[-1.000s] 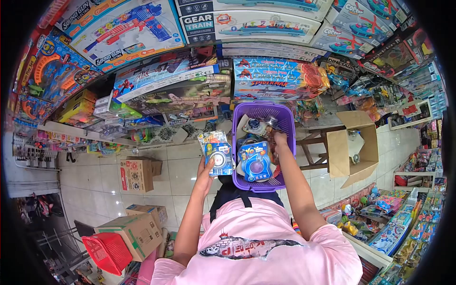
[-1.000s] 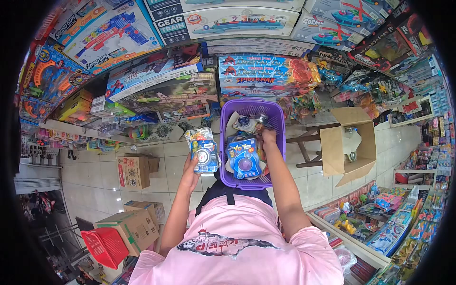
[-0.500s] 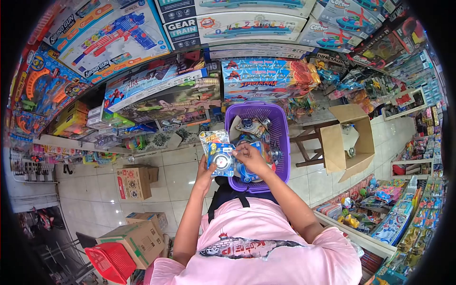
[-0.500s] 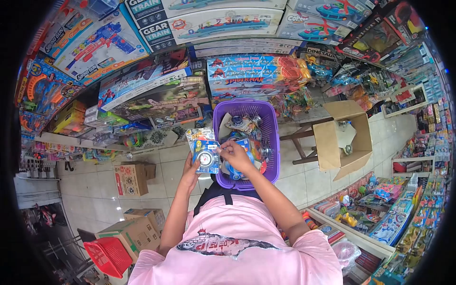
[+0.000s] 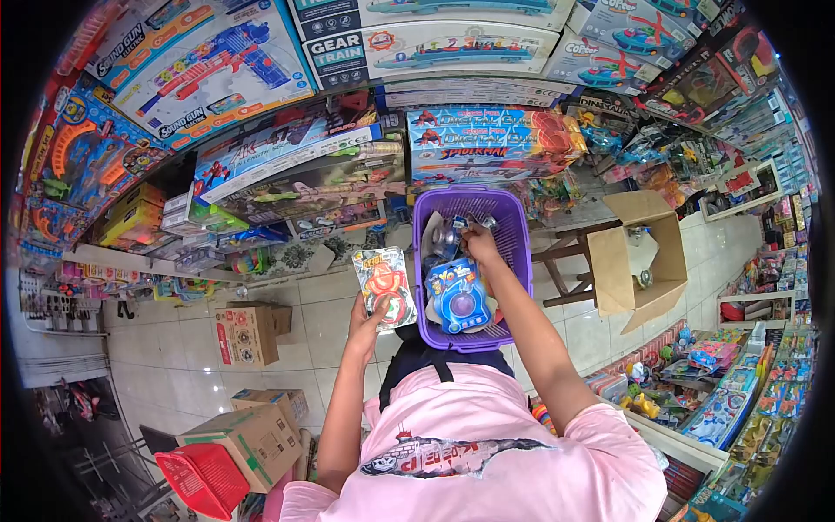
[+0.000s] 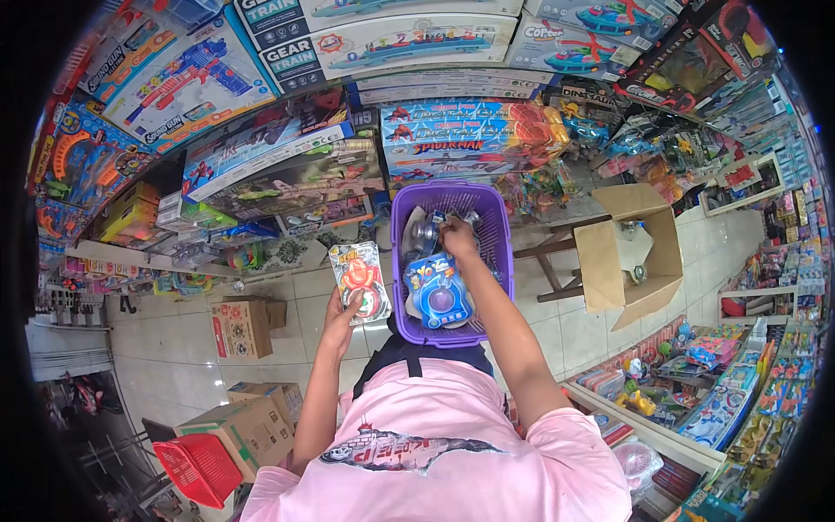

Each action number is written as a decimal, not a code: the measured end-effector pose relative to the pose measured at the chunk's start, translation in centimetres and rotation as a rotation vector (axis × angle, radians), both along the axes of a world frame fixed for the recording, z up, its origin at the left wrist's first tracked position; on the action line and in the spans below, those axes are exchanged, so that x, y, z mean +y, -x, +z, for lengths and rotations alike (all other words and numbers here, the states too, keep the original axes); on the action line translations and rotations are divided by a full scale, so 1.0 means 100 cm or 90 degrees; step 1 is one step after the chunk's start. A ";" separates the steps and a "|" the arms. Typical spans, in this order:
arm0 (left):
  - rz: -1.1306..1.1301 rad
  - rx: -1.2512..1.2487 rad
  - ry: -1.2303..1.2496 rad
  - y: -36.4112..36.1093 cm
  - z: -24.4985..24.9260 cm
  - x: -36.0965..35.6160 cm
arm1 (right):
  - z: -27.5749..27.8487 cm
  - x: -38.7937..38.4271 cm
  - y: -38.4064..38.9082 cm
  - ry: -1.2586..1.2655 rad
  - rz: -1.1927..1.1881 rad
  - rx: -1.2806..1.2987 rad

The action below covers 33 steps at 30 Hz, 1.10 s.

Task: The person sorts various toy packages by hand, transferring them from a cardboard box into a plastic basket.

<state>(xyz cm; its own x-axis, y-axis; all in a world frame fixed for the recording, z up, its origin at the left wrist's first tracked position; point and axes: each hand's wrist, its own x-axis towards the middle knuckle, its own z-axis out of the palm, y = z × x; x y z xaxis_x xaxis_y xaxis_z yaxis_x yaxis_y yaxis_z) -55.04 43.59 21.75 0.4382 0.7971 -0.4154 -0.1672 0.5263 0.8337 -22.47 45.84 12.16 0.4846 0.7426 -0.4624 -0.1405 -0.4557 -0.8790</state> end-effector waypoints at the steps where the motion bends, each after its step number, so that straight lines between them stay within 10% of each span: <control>1: 0.003 0.002 0.000 0.001 0.002 -0.001 | -0.016 0.006 -0.005 0.000 0.003 0.002; 5: 0.026 0.013 -0.004 0.007 0.008 -0.005 | -0.039 0.014 -0.011 0.155 0.183 -0.158; 8: 0.035 0.020 -0.014 0.010 0.006 -0.007 | -0.054 0.022 -0.017 0.156 0.359 -0.641; 11: 0.038 0.022 -0.017 0.012 0.004 -0.008 | 0.026 0.010 0.022 -0.060 0.039 -0.533; 16: 0.003 0.007 -0.008 -0.004 0.003 -0.006 | 0.104 -0.047 0.086 -0.023 0.322 0.053; 27: -0.160 0.072 -0.214 -0.129 -0.018 -0.021 | 0.081 -0.119 0.050 0.017 -0.123 -0.203; 33: -0.346 0.161 -0.298 -0.184 -0.067 -0.018 | -0.018 -0.127 -0.005 0.067 -0.232 -0.220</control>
